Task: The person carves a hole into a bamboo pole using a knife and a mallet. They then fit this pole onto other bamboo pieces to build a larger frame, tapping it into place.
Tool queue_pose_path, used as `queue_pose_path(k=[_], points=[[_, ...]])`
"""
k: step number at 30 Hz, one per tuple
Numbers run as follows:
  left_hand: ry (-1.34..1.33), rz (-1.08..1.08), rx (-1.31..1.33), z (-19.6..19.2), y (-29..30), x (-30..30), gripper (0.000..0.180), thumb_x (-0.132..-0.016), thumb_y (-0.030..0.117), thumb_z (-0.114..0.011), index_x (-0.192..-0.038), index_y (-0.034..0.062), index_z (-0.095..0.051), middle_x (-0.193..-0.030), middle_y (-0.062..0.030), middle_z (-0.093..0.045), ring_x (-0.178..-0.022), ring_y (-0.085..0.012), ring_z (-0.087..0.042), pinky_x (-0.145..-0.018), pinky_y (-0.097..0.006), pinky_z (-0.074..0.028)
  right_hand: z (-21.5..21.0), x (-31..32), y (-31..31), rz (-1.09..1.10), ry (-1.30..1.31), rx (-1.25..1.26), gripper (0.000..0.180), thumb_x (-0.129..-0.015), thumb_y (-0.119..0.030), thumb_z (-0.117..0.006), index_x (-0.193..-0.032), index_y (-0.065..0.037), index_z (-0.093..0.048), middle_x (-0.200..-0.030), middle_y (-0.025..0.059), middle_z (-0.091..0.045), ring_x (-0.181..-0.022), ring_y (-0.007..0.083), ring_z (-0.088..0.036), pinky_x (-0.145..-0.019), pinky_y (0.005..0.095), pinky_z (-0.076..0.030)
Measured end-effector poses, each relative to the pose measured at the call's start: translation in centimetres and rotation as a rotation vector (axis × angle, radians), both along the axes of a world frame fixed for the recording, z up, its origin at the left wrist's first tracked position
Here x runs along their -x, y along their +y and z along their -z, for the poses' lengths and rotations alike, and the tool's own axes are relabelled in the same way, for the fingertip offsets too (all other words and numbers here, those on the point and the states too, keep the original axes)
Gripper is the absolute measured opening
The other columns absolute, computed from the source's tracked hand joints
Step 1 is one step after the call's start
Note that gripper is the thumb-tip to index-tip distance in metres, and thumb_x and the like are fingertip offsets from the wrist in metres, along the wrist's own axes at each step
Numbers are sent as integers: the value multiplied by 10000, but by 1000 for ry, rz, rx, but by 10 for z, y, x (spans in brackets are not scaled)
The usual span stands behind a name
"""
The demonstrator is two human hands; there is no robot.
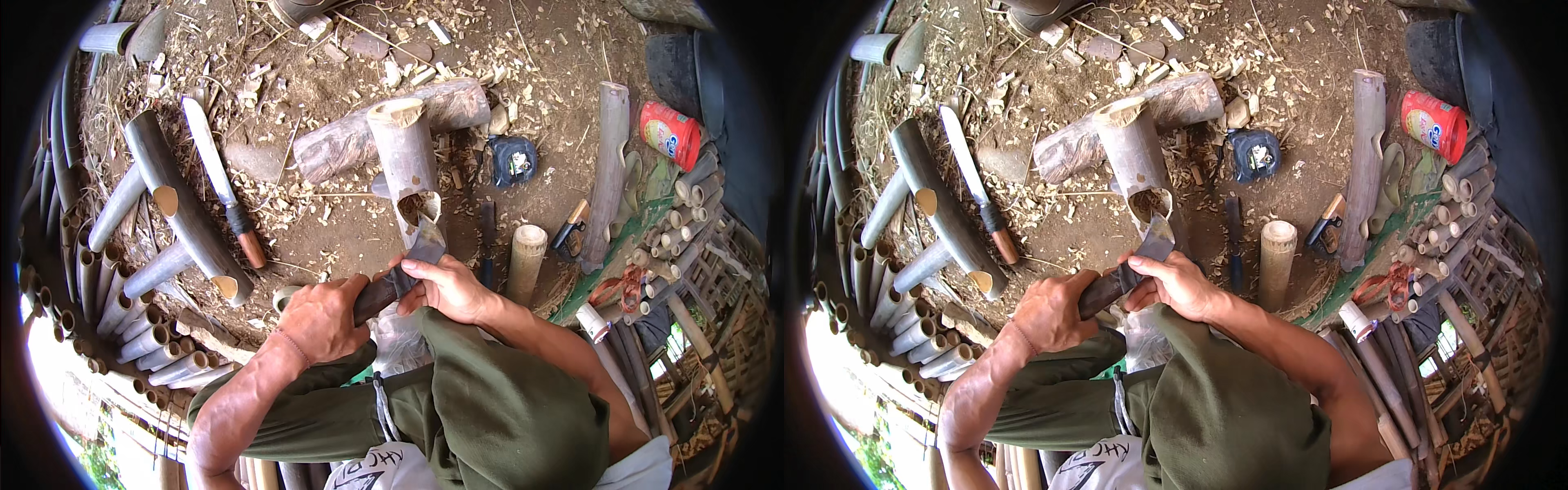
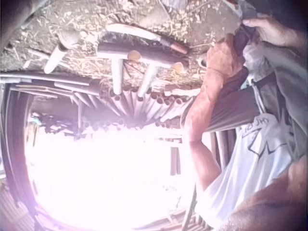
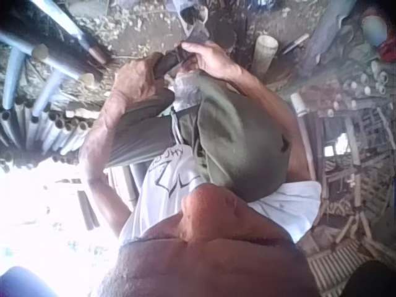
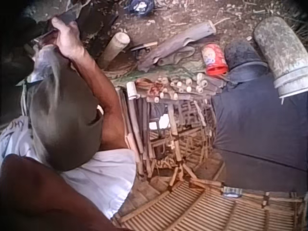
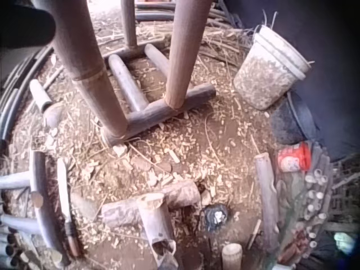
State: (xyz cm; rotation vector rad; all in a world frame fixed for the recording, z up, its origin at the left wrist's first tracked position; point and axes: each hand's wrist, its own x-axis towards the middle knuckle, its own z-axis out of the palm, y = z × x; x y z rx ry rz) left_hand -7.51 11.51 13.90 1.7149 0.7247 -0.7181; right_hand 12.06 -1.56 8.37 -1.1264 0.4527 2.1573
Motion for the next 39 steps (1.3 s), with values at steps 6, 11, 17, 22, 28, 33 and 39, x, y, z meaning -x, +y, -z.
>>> queue_pose_path(k=[6, 11, 17, 22, 28, 33, 39], points=[[-21, -418, 218, 24, -70, -3, 508, -715, 139, -661, -1185, -3, -528, -870, -272, -669, -793, -430, -677, -725, -488, -546, -4, -7, 1, -326, -417, -78, 341, -959, -306, -586, -974, 27, -660, -844, 135, -667, -633, 236, -688, -583, 324, -567], [-40, -758, 324, 36, -136, -39, 565, -744, 149, -657, -1240, -38, -461, -841, -287, -656, -778, -415, -689, -711, -457, -547, 0, -16, -6, -622, -838, -259, 403, -977, -327, -511, -865, 43, -625, -720, 186, -651, -656, 290, -682, -633, 407, -530], [-130, -891, 242, 44, -164, -71, 646, -754, 149, -707, -1312, -4, -420, -991, -213, -629, -899, -306, -645, -784, -388, -520, -2, -22, -21, -802, -1224, -612, 224, -986, -182, -463, -947, 5, -581, -716, 105, -643, -686, 231, -658, -666, 360, -515], [-161, -742, 30, 44, -149, -22, 532, -749, 150, -725, -1221, 13, -521, -1019, -239, -632, -899, -373, -659, -763, -446, -541, -16, -4, -12, -637, -882, -509, 210, -966, -192, -498, -944, -14, -608, -781, 170, -675, -726, 337, -686, -631, 422, -529], [82, -415, -364, 40, -34, 17, 321, -760, 265, -800, -928, 23, -672, -790, -142, -704, -679, -224, -691, -645, -377, -567, 8, 39, 42, -234, -245, -172, 318, -1043, -301, -441, -1046, 3, -534, -939, 181, -653, -800, 231, -716, -624, 342, -582], [3, 50, -531, -5, 50, -30, 171, -672, 147, -704, -805, 79, -622, -775, -93, -671, -685, -305, -685, -619, -427, -547, -1, 26, 46, 454, 103, -151, 303, -1032, -251, -447, -1238, -29, -461, -1147, 244, -627, -888, 359, -707, -765, 413, -614], [16, 579, -607, -29, 93, -123, 45, -783, 123, -670, -745, 112, -691, -728, -70, -693, -679, -234, -700, -596, -369, -541, 6, 6, 43, 812, 396, -74, 383, -1047, -311, -369, -1222, -17, -540, -1097, 188, -676, -966, 328, -696, -867, 435, -582]])
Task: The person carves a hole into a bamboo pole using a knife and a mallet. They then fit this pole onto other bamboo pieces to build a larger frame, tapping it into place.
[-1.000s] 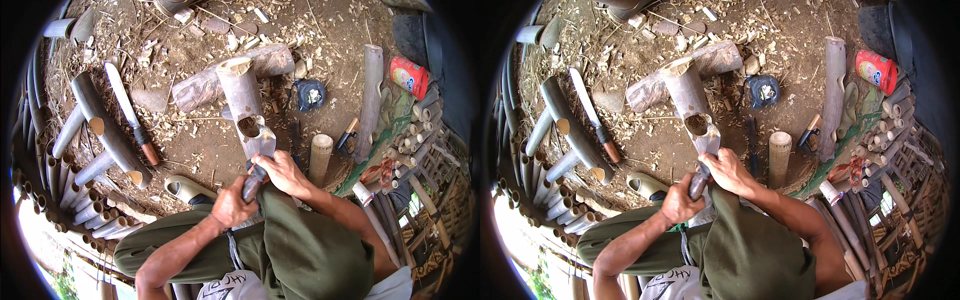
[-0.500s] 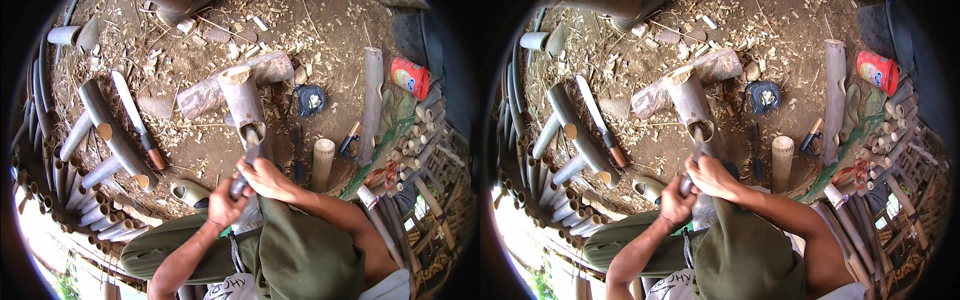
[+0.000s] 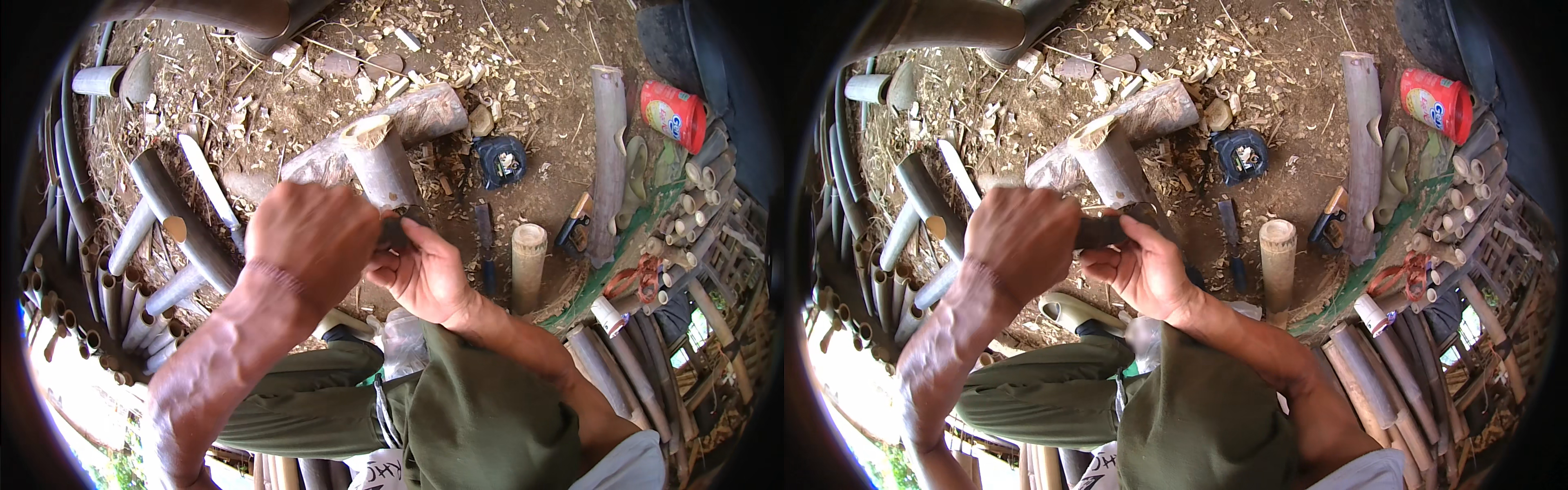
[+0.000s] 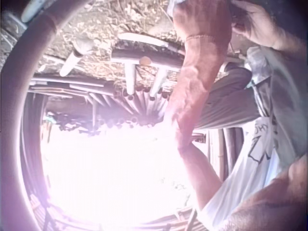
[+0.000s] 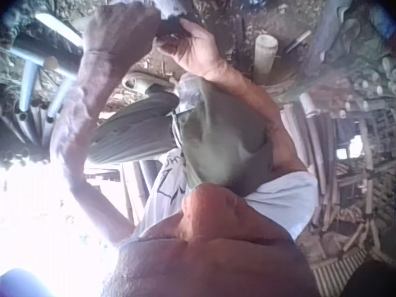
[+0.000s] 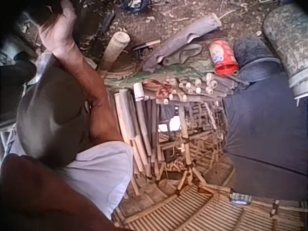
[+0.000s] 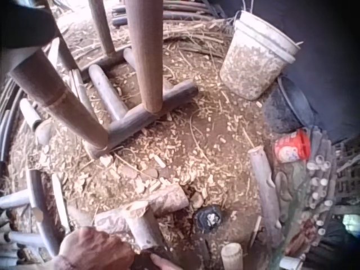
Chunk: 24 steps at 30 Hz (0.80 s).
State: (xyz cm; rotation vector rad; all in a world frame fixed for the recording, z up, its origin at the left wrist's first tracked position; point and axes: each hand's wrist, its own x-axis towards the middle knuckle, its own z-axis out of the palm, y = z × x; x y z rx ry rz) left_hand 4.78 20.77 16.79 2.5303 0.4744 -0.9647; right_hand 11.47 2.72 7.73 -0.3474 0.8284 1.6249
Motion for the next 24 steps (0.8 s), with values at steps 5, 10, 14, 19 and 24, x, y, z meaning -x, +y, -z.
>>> queue_pose_path(k=[5, 10, 14, 19, 24], points=[[-63, 56, -50, -2, -1, -21, 217, -856, 159, -663, -642, 140, -687, -672, -49, -695, -619, -181, -692, -550, -318, -538, 9, -3, -9, 41, 201, -8, 493, -1046, -418, -353, -1101, -30, -651, -992, 114, -719, -926, 306, -702, -862, 443, -569], [35, -67, 177, 10, -7, 32, 53, -806, 119, -634, -827, 111, -682, -734, -86, -696, -718, -259, -705, -662, -396, -554, 7, 8, -26, -222, 65, -21, 352, -1033, -343, -450, -1222, -80, -591, -1029, 84, -694, -840, 309, -713, -743, 401, -598], [135, -485, 565, 48, -58, 112, 237, -742, 193, -668, -954, 91, -641, -769, -180, -683, -767, -368, -692, -735, -470, -555, -12, 4, -30, -691, -255, 96, 355, -983, -309, -582, -1192, -21, -590, -1026, 112, -665, -753, 260, -706, -677, 362, -597], [-78, -1134, 673, 67, -184, 109, 277, -784, 182, -670, -999, 38, -570, -791, -250, -672, -739, -406, -687, -711, -491, -555, -5, -11, -44, -1199, -817, 130, 347, -969, -328, -612, -1030, 13, -635, -840, 86, -660, -628, 150, -644, -568, 280, -554], [-197, -1585, 737, 58, -235, 42, 364, -801, 206, -690, -1043, -25, -548, -792, -277, -660, -754, -443, -673, -700, -475, -533, -7, -26, -44, -1460, -1680, -24, 282, -958, -259, -588, -944, 23, -602, -763, 179, -621, -690, 271, -637, -627, 398, -506]])
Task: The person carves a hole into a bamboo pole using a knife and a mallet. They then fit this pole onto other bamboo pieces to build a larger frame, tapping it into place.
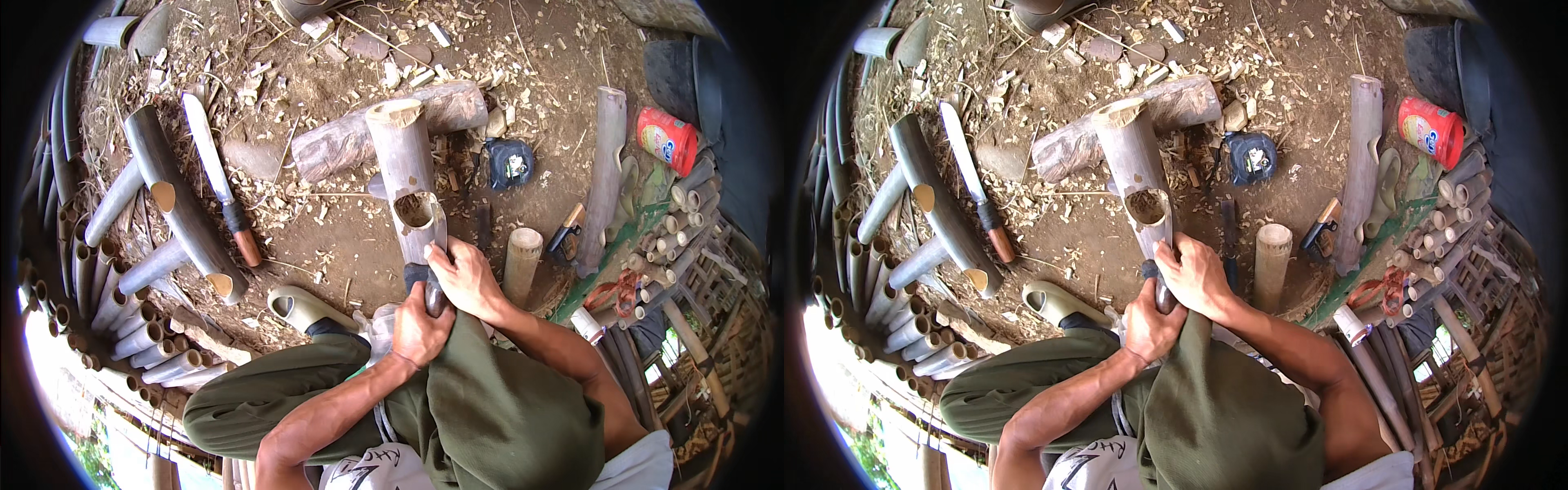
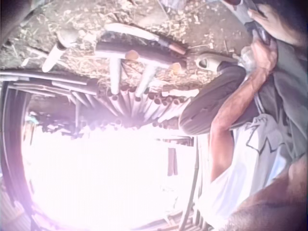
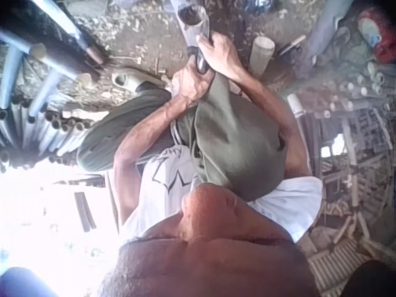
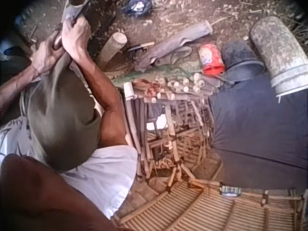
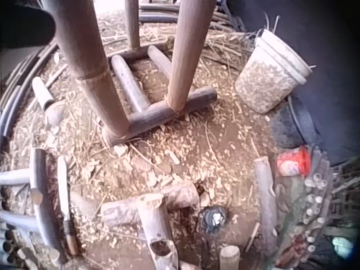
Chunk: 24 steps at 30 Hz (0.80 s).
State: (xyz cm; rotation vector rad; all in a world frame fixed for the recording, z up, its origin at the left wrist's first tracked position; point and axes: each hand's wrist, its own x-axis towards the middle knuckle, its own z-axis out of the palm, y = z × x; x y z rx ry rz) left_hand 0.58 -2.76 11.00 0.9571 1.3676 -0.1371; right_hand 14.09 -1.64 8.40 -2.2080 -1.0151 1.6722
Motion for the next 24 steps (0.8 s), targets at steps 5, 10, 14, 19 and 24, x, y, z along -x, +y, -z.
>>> queue_pose_path(k=[5, 10, 14, 19, 24], points=[[-223, -50, -147, -2, -19, -6, 541, -770, 131, -717, -1208, -41, -450, -1046, -301, -579, -993, -454, -603, -834, -484, -496, -29, -9, -3, 104, 119, -232, 198, -919, -200, -621, -901, -13, -559, -788, 204, -585, -698, 364, -597, -633, 419, -469], [-742, 92, -226, -3, 20, -22, 851, -716, 143, -751, -1400, -46, -282, -1299, -270, -376, -1245, -445, -403, -1026, -479, -399, -68, -54, 4, -343, 98, -520, 546, -896, -325, -660, -1265, 41, -491, -965, 197, -524, -857, 350, -527, -774, 401, -430], [-826, -140, 535, 12, 45, -25, 923, -800, 420, -792, -1427, -40, -294, -1331, -167, -502, -1256, -284, -491, -1078, -427, -393, -77, -84, 41, -758, -62, -214, 619, -771, -162, -705, -1330, -25, -480, -1034, 164, -519, -888, 355, -615, -735, 452, -523], [-738, -1107, 785, 29, 35, -64, 497, -1034, 430, -422, -1408, 105, -464, -1100, -14, -604, -831, -115, -552, -758, -293, -466, -60, -71, 75, -1142, -237, -252, 348, -769, -120, -661, -1078, 25, -589, -903, 142, -689, -727, 298, -693, -628, 392, -551], [-640, -1221, 742, 35, 27, -60, 433, -1028, 333, -445, -1338, 45, -538, -801, 23, -567, -654, -90, -453, -643, -261, -409, -50, -72, 83, -1083, -15, -223, 297, -767, -105, -638, -1007, 66, -601, -757, 155, -682, -721, 287, -699, -594, 378, -539]])
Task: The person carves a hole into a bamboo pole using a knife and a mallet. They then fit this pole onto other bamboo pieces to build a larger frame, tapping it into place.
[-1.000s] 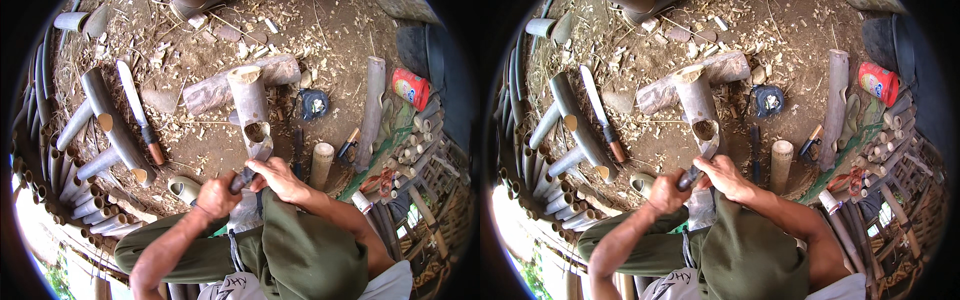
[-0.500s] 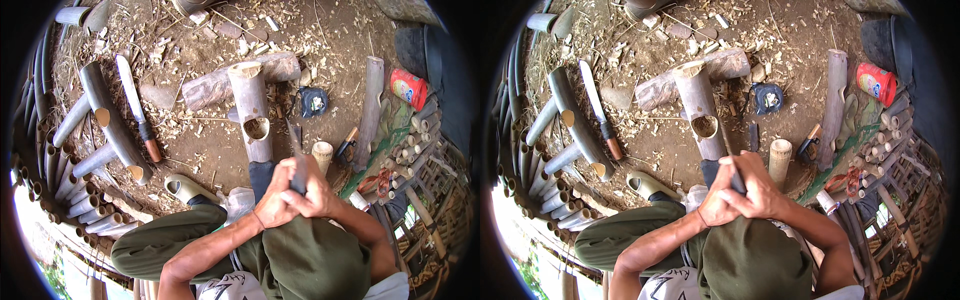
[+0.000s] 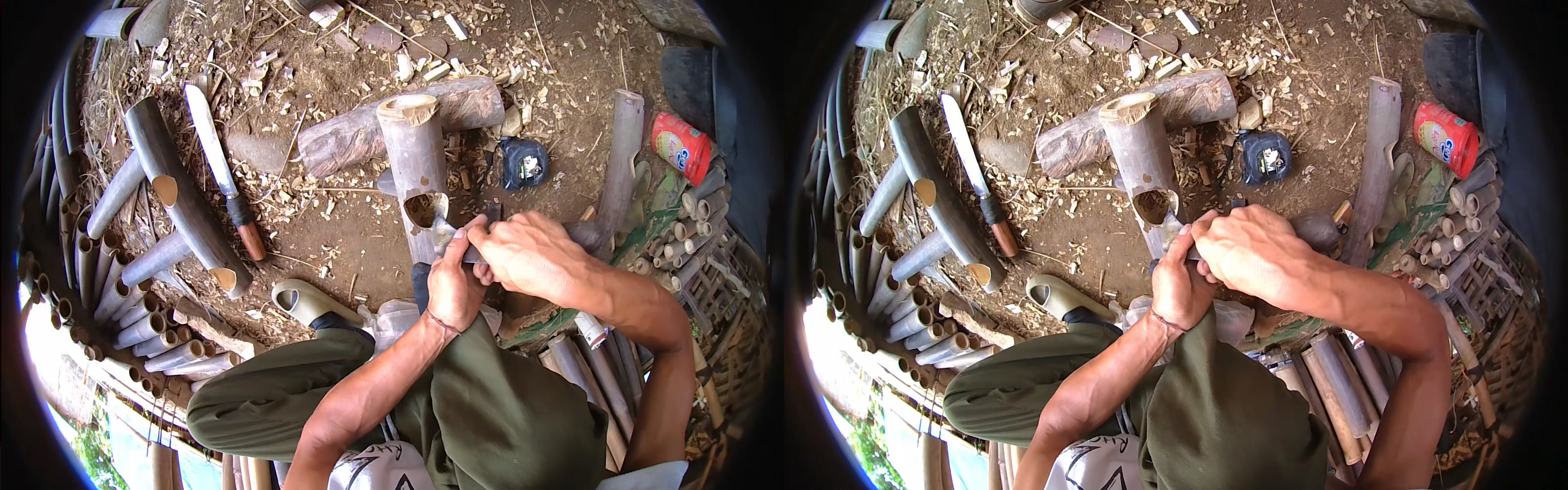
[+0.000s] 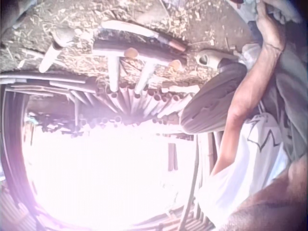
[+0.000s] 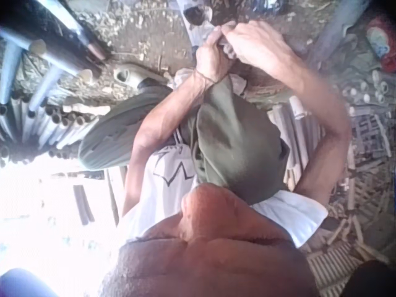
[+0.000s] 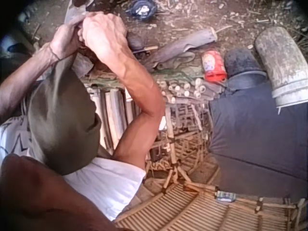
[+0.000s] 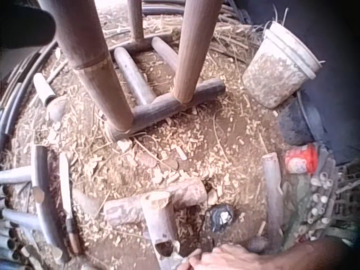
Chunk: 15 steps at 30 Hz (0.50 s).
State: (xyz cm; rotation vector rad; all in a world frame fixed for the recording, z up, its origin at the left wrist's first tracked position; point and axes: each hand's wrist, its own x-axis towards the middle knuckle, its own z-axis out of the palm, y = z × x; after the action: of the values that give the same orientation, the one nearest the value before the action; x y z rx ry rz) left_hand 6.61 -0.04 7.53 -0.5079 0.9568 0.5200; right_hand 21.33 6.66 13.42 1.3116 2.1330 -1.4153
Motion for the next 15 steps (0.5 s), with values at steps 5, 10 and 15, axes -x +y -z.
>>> queue_pose_path(k=[5, 10, 15], points=[[306, 406, -52, -9, 15, 16, 375, -986, 303, -494, -1160, 22, -671, -723, 45, -539, -589, -68, -422, -544, -236, -360, 11, 13, -26, 172, -16, 63, 419, -799, -97, -606, -1153, 115, -534, -746, 202, -662, -665, 370, -674, -574, 447, -544], [534, 752, -338, 0, 20, 34, 460, -967, 326, -511, -826, -68, -704, -544, -128, -591, -494, -183, -576, -468, -354, -426, 22, 40, -55, 541, 41, 233, 427, -811, -106, -592, -1190, 67, -495, -767, 269, -648, -696, 448, -643, -653, 511, -534], [679, 1196, -673, 11, 40, 55, 489, -950, 313, -496, -721, -108, -596, -702, -371, -543, -767, -510, -618, -618, -523, -471, 40, 73, -77, 852, 131, 283, 450, -795, -97, -596, -1194, 47, -447, -771, 319, -626, -737, 497, -618, -676, 564, -493]])
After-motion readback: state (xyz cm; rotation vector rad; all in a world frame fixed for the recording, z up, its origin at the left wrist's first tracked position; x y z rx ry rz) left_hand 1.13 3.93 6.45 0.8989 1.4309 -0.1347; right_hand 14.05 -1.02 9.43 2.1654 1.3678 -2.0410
